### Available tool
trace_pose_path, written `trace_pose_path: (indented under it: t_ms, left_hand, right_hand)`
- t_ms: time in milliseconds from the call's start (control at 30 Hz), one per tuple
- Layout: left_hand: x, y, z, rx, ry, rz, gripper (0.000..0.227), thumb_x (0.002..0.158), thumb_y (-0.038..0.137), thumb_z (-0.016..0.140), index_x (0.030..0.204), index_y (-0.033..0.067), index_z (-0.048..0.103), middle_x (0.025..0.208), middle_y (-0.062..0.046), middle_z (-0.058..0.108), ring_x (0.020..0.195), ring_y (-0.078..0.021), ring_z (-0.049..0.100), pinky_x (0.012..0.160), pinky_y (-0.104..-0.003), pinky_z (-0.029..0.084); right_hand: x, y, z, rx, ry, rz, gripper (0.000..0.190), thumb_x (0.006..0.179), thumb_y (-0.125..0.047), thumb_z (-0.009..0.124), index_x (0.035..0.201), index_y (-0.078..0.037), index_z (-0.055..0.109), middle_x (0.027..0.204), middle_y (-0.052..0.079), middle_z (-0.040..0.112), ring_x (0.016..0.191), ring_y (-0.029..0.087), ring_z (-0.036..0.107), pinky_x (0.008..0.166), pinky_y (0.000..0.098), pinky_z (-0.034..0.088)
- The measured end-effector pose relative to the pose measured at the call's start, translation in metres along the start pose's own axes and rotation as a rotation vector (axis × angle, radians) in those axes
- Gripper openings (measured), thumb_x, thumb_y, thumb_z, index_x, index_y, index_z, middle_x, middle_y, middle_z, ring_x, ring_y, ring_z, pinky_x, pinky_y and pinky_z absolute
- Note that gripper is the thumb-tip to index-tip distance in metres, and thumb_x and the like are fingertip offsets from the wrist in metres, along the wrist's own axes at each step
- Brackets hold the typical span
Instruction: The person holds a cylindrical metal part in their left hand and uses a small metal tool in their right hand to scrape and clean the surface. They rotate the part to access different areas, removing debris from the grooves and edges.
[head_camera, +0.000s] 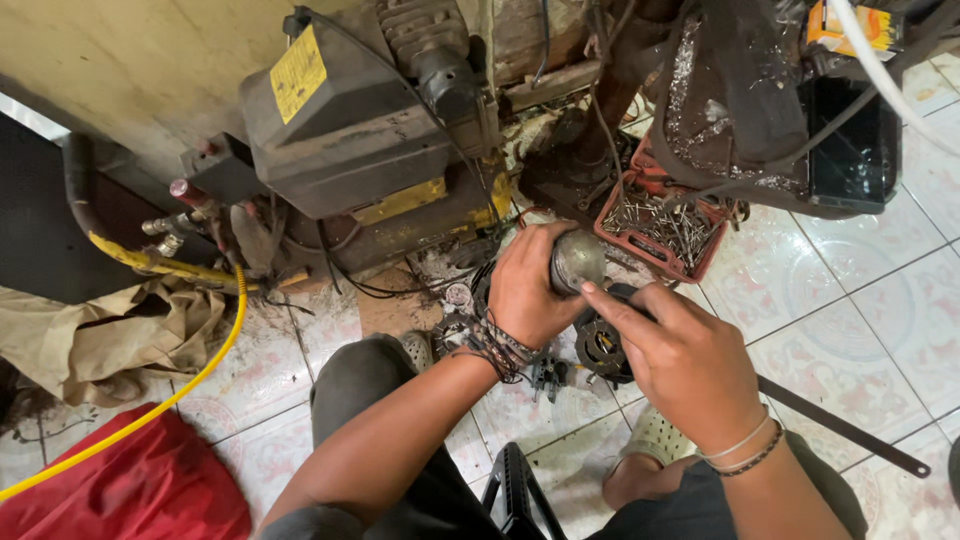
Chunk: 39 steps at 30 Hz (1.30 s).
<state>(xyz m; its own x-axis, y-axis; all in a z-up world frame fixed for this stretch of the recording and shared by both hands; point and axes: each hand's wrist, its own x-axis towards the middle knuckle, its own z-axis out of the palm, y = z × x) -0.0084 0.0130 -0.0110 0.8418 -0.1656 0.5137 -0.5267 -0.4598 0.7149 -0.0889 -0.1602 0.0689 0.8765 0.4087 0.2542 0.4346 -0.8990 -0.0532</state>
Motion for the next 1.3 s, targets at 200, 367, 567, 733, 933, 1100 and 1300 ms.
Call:
trace_pose_path:
  t_ms: [200,367,567,733,933,1100,1300]
  left_hand:
    - [-0.003,0.000,0.003,-0.021,0.022,-0.002,0.052,0.083,0.031,0.075,0.125,0.0059,0.057,0.115,-0.015,0.065,0.106,-0.0374,0.064,0.090,-0.049,0.052]
    - [-0.005,-0.007,0.005,-0.050,0.058,0.042,0.060,0.081,0.030,0.081,0.128,0.0041,0.055,0.120,-0.018,0.063,0.112,-0.0390,0.062,0.095,-0.048,0.051]
    - [-0.002,0.004,0.003,-0.081,0.061,0.005,0.070,0.086,0.034,0.072,0.141,0.0014,0.043,0.128,-0.021,0.055,0.120,-0.0390,0.058,0.103,-0.051,0.050]
    - [-0.001,0.007,0.001,-0.119,0.009,0.037,0.059,0.092,0.032,0.062,0.139,-0.0009,0.048,0.124,-0.021,0.052,0.120,-0.0400,0.054,0.103,-0.051,0.048]
    - [0.002,0.011,-0.006,-0.125,0.031,0.034,0.049,0.086,0.029,0.063,0.124,-0.0007,0.052,0.119,-0.020,0.056,0.113,-0.0376,0.058,0.098,-0.046,0.049]
    - [0.001,0.008,-0.005,-0.119,0.069,0.014,0.057,0.085,0.033,0.070,0.126,-0.0023,0.051,0.120,-0.021,0.054,0.115,-0.0386,0.059,0.098,-0.049,0.054]
    - [0.005,0.017,-0.013,-0.152,0.078,-0.016,0.055,0.086,0.029,0.072,0.126,-0.0005,0.050,0.118,-0.020,0.054,0.110,-0.0365,0.058,0.096,-0.045,0.050]
  right_hand:
    - [-0.004,0.004,0.008,-0.032,-0.041,0.003,0.062,0.091,-0.010,0.063,0.147,-0.035,0.055,0.097,0.002,0.057,0.048,0.023,0.052,0.037,0.0344,0.042]
    - [-0.004,0.000,0.004,-0.009,-0.032,0.013,0.067,0.086,-0.005,0.063,0.146,-0.033,0.056,0.099,0.003,0.058,0.048,0.023,0.053,0.037,0.0354,0.047]
    - [-0.005,0.009,0.006,0.008,-0.053,0.013,0.063,0.090,-0.013,0.065,0.148,-0.035,0.052,0.107,0.005,0.062,0.050,0.018,0.057,0.037,0.0314,0.050]
    - [-0.003,0.003,0.000,-0.008,0.007,-0.027,0.057,0.093,-0.009,0.062,0.146,-0.030,0.058,0.095,0.002,0.056,0.056,0.025,0.057,0.041,0.0362,0.047]
    - [0.001,-0.001,-0.003,-0.031,0.054,-0.018,0.060,0.089,-0.008,0.065,0.143,-0.032,0.060,0.097,-0.001,0.057,0.064,0.025,0.061,0.045,0.0388,0.049]
    - [-0.001,-0.001,-0.009,-0.039,0.062,-0.041,0.064,0.086,0.001,0.065,0.142,-0.030,0.063,0.095,0.002,0.060,0.067,0.025,0.061,0.048,0.0382,0.052]
    - [-0.002,0.001,-0.008,-0.050,0.078,-0.060,0.067,0.088,0.005,0.063,0.146,-0.029,0.060,0.093,0.004,0.059,0.067,0.023,0.058,0.047,0.0354,0.049]
